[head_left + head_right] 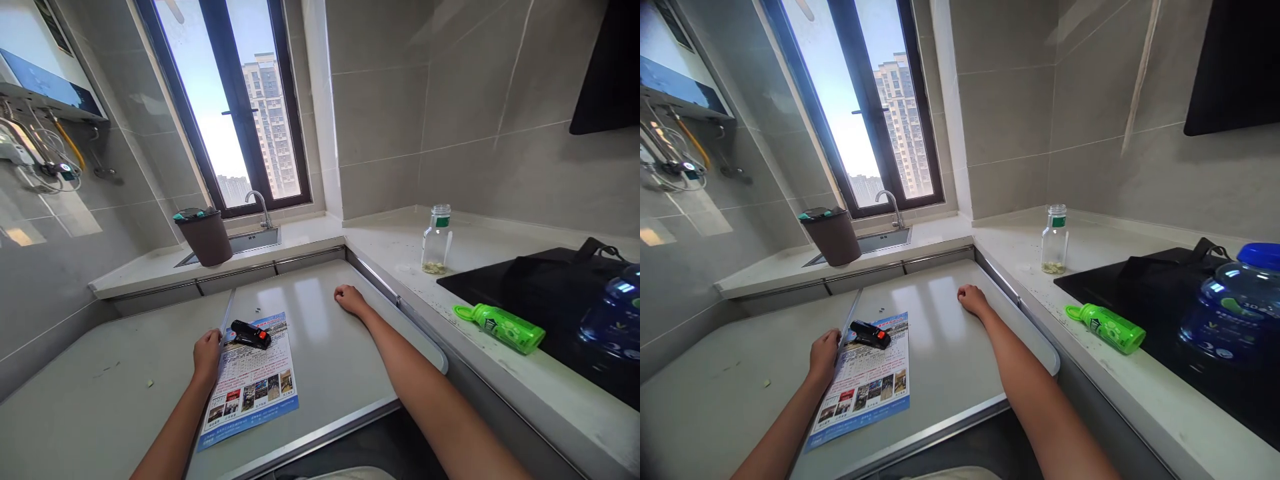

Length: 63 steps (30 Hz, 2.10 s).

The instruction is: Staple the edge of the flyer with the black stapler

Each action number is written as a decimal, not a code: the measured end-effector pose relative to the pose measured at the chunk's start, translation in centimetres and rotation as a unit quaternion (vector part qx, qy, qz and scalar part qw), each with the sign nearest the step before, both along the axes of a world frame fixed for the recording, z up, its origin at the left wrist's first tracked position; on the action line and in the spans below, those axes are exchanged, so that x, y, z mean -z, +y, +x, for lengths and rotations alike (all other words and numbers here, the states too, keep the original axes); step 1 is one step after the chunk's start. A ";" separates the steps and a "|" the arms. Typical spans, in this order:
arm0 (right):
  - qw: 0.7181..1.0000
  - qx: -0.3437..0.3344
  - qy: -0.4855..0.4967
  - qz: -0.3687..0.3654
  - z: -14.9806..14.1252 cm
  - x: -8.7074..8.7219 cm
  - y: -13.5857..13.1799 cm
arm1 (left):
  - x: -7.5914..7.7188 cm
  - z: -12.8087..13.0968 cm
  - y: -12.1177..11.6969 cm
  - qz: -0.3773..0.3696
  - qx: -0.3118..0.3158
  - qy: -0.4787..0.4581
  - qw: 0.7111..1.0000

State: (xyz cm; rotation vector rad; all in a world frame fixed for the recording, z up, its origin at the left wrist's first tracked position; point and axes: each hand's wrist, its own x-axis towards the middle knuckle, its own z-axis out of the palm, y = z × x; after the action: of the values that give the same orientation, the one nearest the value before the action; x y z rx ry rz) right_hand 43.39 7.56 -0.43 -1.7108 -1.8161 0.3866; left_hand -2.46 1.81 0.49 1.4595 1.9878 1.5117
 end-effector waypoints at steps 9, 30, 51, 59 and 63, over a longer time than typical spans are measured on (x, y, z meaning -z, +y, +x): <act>1.000 -0.002 -0.013 0.003 0.0 0.3 0.0 | 0.1 0.4 -0.2 0.007 0.025 -0.029 0.999; 0.995 -0.025 -0.096 0.019 -3.7 -0.1 -1.7 | 0.8 0.6 0.2 -0.014 0.049 0.001 0.999; 0.961 -0.238 -0.094 0.102 -24.3 0.0 -6.0 | 0.0 1.1 -0.3 -0.007 0.049 -0.001 0.999; 0.961 -0.238 -0.096 0.105 -22.1 0.3 -5.7 | 0.4 1.0 0.1 -0.018 0.040 0.014 0.999; 0.961 -0.238 -0.095 0.101 -20.1 0.2 -5.9 | 0.2 0.9 -0.1 -0.026 0.046 0.011 0.999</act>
State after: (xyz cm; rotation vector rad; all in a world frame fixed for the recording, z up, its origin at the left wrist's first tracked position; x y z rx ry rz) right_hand 23.28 1.61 -0.65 -1.1940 -2.3220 0.2228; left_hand -1.60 1.75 0.25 1.5293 1.9290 1.4030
